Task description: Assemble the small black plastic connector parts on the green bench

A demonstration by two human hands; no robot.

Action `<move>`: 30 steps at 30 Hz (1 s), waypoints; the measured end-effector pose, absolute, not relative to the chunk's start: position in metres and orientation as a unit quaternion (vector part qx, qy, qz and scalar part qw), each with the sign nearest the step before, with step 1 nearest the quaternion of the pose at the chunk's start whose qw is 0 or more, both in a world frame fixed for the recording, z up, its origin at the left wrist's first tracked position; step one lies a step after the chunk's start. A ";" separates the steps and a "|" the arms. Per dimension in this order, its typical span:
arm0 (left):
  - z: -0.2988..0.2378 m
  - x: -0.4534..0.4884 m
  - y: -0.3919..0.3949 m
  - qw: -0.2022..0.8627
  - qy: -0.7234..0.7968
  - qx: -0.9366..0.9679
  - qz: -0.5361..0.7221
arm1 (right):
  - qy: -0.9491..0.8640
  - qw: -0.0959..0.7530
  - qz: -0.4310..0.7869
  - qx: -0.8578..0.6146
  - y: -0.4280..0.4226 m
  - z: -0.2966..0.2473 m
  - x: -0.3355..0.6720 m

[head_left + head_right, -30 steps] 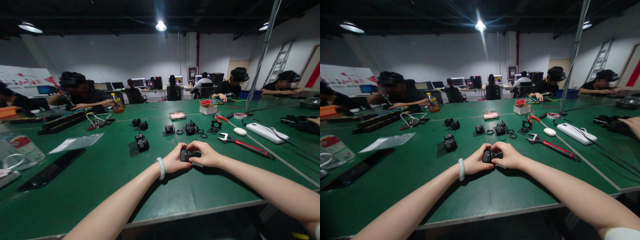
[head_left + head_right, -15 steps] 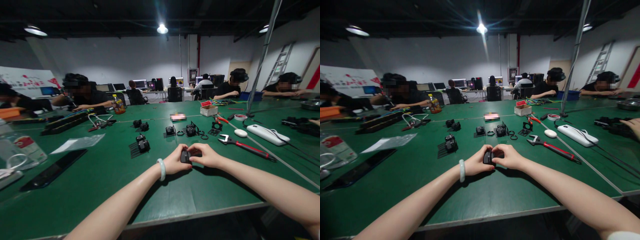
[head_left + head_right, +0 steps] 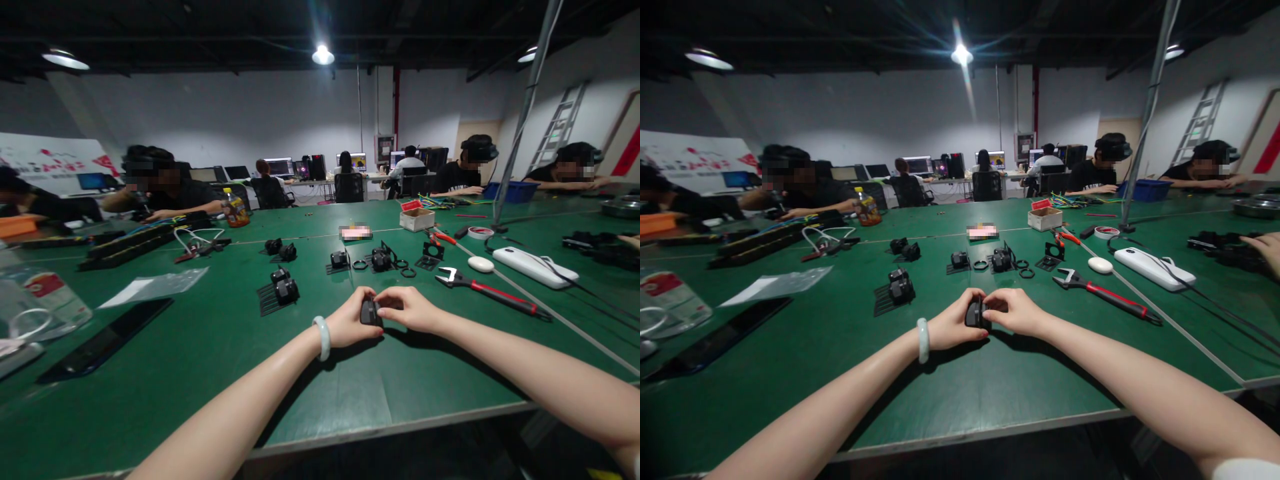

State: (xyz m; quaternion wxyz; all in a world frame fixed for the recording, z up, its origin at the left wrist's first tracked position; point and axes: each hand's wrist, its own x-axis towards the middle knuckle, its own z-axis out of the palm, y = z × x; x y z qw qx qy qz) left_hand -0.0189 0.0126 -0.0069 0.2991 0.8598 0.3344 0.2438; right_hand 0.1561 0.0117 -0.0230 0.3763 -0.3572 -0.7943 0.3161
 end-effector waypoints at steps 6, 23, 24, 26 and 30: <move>-0.009 -0.019 0.013 0.296 0.331 0.862 0.244 | -0.802 0.372 0.307 -0.352 0.012 -0.023 0.157; -0.009 -0.019 0.015 0.282 0.326 0.869 0.243 | -0.835 0.337 0.227 -0.372 0.012 -0.021 0.157; -0.009 -0.019 0.015 0.283 0.325 0.869 0.242 | -0.837 0.334 0.220 -0.372 0.012 -0.020 0.157; -0.009 -0.019 0.015 0.285 0.324 0.869 0.241 | -0.843 0.328 0.212 -0.371 0.011 -0.018 0.157; -0.009 -0.019 0.015 0.287 0.327 0.866 0.245 | -0.843 0.336 0.191 -0.373 0.008 -0.013 0.159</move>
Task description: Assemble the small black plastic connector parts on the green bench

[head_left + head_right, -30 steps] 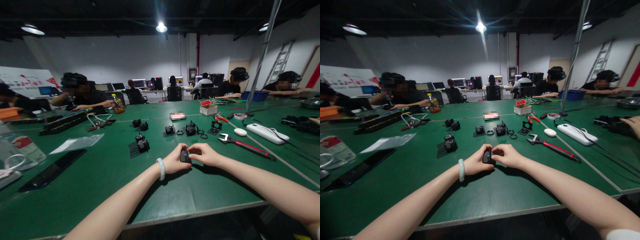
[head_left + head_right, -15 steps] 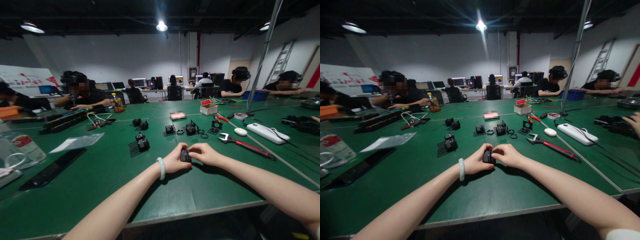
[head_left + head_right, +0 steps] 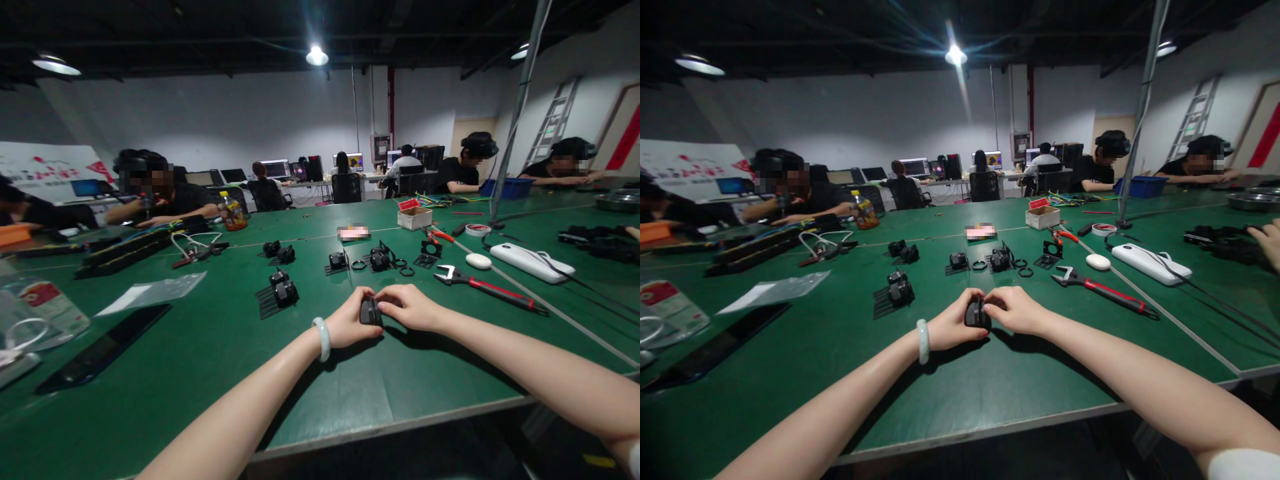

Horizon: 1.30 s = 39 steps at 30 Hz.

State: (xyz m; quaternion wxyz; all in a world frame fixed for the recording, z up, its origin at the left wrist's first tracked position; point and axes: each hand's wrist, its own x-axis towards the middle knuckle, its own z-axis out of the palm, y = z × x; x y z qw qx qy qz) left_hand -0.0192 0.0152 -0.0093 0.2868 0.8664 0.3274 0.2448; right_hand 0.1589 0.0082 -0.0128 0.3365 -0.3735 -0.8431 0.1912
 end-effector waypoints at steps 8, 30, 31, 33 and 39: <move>-0.009 -0.019 0.015 0.291 0.325 0.867 0.241 | -0.854 0.376 0.173 -0.315 0.004 -0.012 0.162; -0.011 -0.019 0.016 0.303 0.304 0.867 0.253 | -0.840 0.375 0.203 -0.337 0.007 -0.019 0.159; -0.011 -0.019 0.016 0.305 0.302 0.867 0.253 | -0.838 0.375 0.212 -0.335 0.007 -0.019 0.159; -0.010 -0.020 0.015 0.305 0.303 0.867 0.252 | -0.836 0.374 0.227 -0.332 0.007 -0.019 0.159; -0.010 -0.019 0.015 0.300 0.316 0.866 0.245 | -0.834 0.374 0.237 -0.329 0.007 -0.019 0.158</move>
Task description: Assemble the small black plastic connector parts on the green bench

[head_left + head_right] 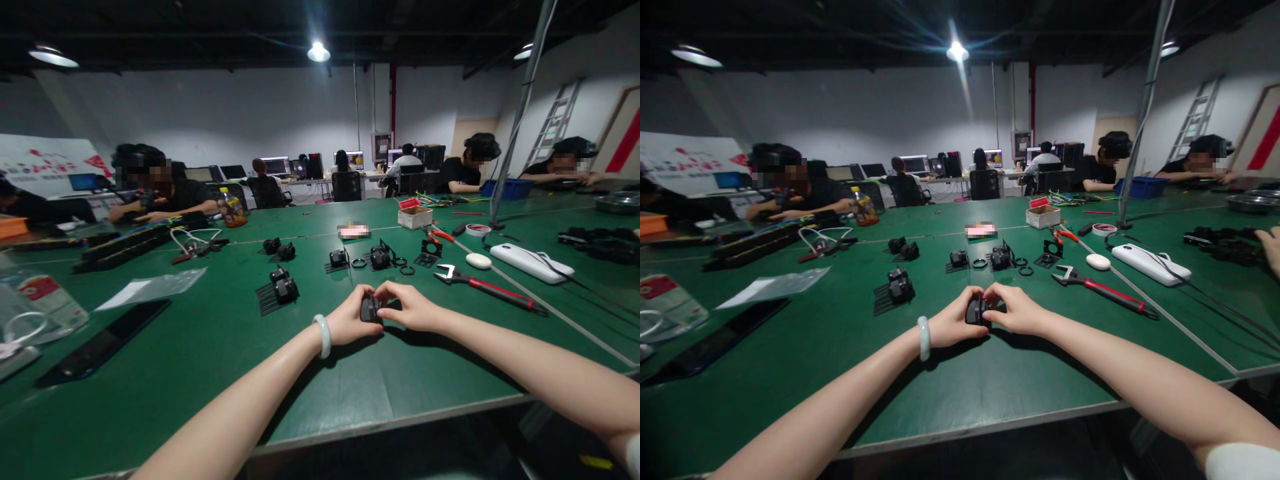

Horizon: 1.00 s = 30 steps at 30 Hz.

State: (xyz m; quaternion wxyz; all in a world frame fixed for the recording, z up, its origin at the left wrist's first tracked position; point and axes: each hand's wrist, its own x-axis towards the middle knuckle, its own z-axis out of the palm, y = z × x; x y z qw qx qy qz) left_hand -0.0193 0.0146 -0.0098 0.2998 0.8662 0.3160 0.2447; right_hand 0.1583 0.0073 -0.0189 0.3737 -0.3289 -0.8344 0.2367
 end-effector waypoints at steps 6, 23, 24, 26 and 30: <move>-0.009 -0.020 0.015 0.291 0.316 0.870 0.241 | -0.837 0.369 0.238 -0.327 0.007 -0.018 0.158; -0.006 -0.018 0.013 0.295 0.317 0.869 0.239 | -0.876 0.302 0.112 -0.360 0.000 -0.011 0.161; -0.006 -0.018 0.013 0.295 0.320 0.868 0.237 | -0.875 0.306 0.113 -0.357 0.001 -0.011 0.162; -0.007 -0.018 0.014 0.295 0.325 0.868 0.235 | -0.874 0.315 0.121 -0.349 0.003 -0.011 0.163; -0.008 -0.018 0.014 0.290 0.329 0.868 0.235 | -0.869 0.334 0.139 -0.338 0.006 -0.014 0.163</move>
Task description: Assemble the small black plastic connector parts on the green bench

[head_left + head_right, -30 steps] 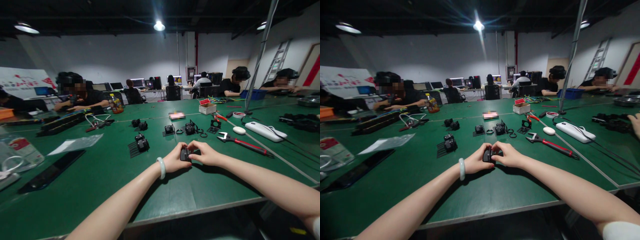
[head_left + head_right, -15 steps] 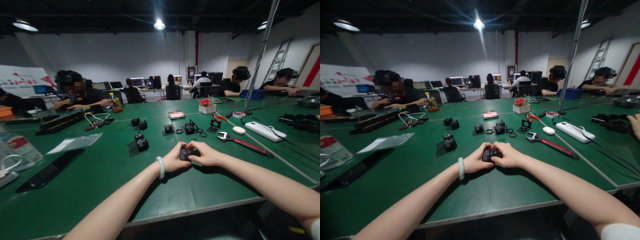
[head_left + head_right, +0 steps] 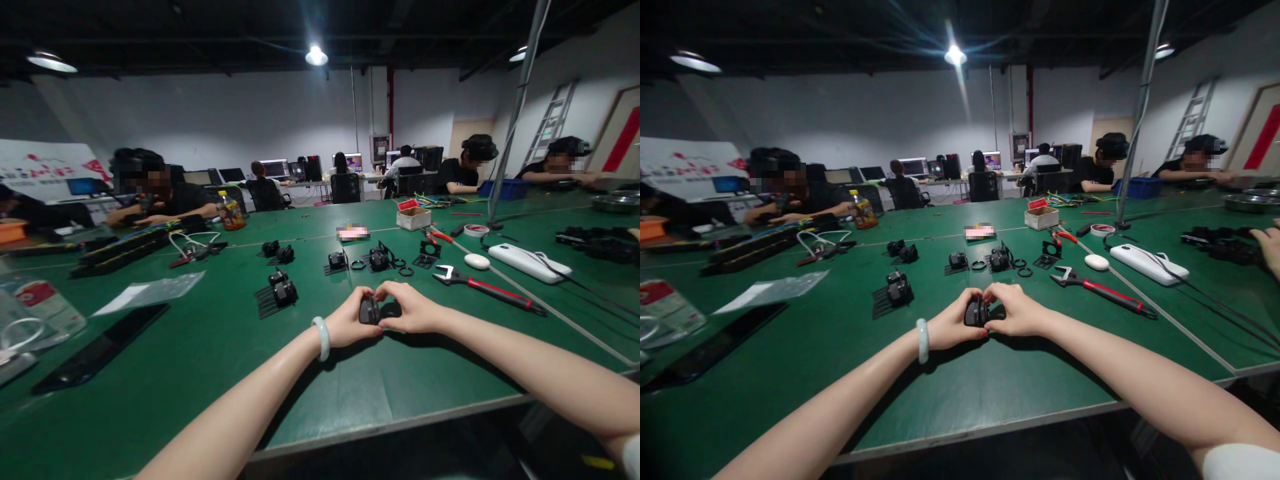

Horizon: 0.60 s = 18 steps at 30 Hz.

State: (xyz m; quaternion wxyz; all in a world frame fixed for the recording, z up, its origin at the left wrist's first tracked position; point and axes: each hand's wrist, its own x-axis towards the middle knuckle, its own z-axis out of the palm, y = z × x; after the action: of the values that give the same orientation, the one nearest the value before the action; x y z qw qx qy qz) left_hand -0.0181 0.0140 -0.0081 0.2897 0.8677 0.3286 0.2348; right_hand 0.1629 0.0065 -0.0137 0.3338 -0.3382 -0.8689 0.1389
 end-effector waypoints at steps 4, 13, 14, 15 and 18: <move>-0.007 -0.019 0.015 0.289 0.326 0.870 0.229 | -0.863 0.342 0.149 -0.339 0.009 -0.016 0.162; -0.007 -0.018 0.015 0.294 0.330 0.865 0.237 | -0.857 0.356 0.159 -0.336 0.008 -0.015 0.161; -0.007 -0.018 0.015 0.295 0.330 0.864 0.237 | -0.856 0.355 0.160 -0.339 0.008 -0.014 0.161; -0.007 -0.018 0.015 0.296 0.331 0.864 0.238 | -0.855 0.355 0.162 -0.341 0.008 -0.014 0.161; -0.006 -0.018 0.015 0.294 0.331 0.864 0.242 | -0.855 0.355 0.163 -0.343 0.008 -0.014 0.160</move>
State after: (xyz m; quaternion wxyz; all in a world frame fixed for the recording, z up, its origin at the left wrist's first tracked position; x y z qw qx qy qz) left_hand -0.0181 0.0152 -0.0063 0.2936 0.8635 0.3307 0.2424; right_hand 0.1603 0.0079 -0.0137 0.3549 -0.3425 -0.8546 0.1625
